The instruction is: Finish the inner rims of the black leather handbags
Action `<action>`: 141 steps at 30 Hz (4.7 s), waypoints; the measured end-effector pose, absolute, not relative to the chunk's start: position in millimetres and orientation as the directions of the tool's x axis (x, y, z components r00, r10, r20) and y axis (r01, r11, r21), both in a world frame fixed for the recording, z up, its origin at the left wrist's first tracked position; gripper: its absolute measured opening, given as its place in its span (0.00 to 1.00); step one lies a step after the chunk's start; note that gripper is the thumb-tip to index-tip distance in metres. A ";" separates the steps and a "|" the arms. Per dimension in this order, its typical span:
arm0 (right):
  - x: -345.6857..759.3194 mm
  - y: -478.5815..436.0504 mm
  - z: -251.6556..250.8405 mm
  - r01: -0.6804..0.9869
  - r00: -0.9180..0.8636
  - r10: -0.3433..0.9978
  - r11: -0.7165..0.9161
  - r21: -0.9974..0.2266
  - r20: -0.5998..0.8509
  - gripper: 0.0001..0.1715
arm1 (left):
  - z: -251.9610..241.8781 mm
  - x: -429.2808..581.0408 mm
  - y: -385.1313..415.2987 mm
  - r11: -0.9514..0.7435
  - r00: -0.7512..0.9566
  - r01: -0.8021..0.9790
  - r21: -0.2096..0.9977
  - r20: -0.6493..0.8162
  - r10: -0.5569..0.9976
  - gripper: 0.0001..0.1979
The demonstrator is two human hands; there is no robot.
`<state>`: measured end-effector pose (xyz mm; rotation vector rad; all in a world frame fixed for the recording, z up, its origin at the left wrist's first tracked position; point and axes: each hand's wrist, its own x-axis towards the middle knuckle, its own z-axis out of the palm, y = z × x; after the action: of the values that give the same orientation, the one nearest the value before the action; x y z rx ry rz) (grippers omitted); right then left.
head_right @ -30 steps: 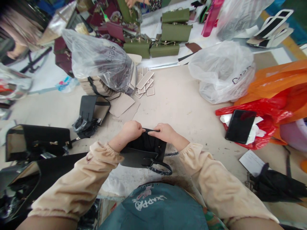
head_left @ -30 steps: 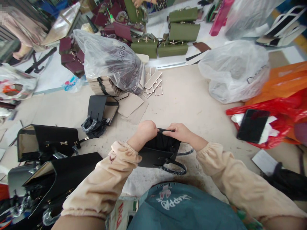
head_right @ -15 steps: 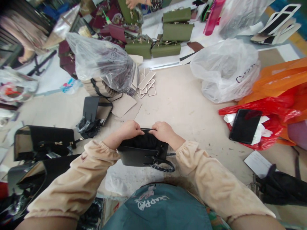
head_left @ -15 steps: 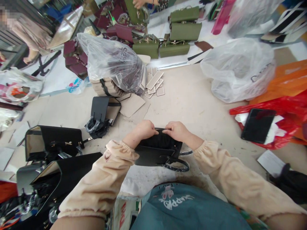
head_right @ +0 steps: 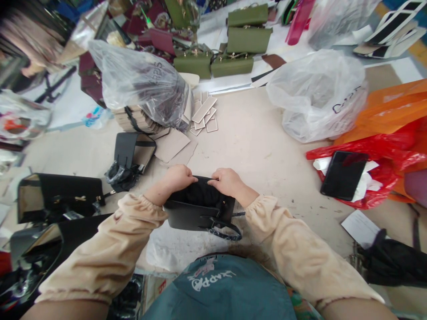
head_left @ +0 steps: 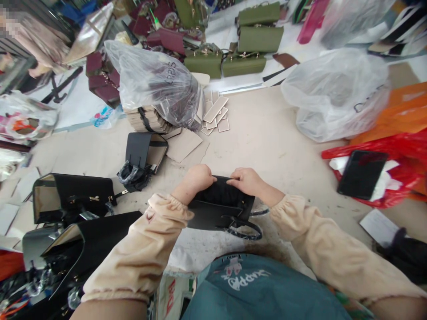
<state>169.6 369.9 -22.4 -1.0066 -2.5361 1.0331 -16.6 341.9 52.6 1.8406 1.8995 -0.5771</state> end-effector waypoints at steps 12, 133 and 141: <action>167.3 365.8 -16.8 0.538 -0.737 0.672 0.523 -0.661 -0.068 0.17 | 52.4 -11.4 340.1 0.050 -0.071 0.997 -0.053 -0.572 0.817 0.19; 217.0 228.8 61.9 0.819 -0.566 0.806 0.527 -0.225 -0.173 0.25 | 91.1 4.8 203.7 0.093 -0.057 0.920 0.380 -0.105 0.993 0.07; 207.2 239.3 75.6 0.761 -0.642 0.735 0.574 -0.302 -0.220 0.23 | 91.9 0.3 201.0 0.093 -0.055 0.912 0.399 -0.107 0.993 0.07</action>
<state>207.2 239.3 75.6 -1.3549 -2.8489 0.6009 0.3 201.0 91.9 1.8772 2.0285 0.3175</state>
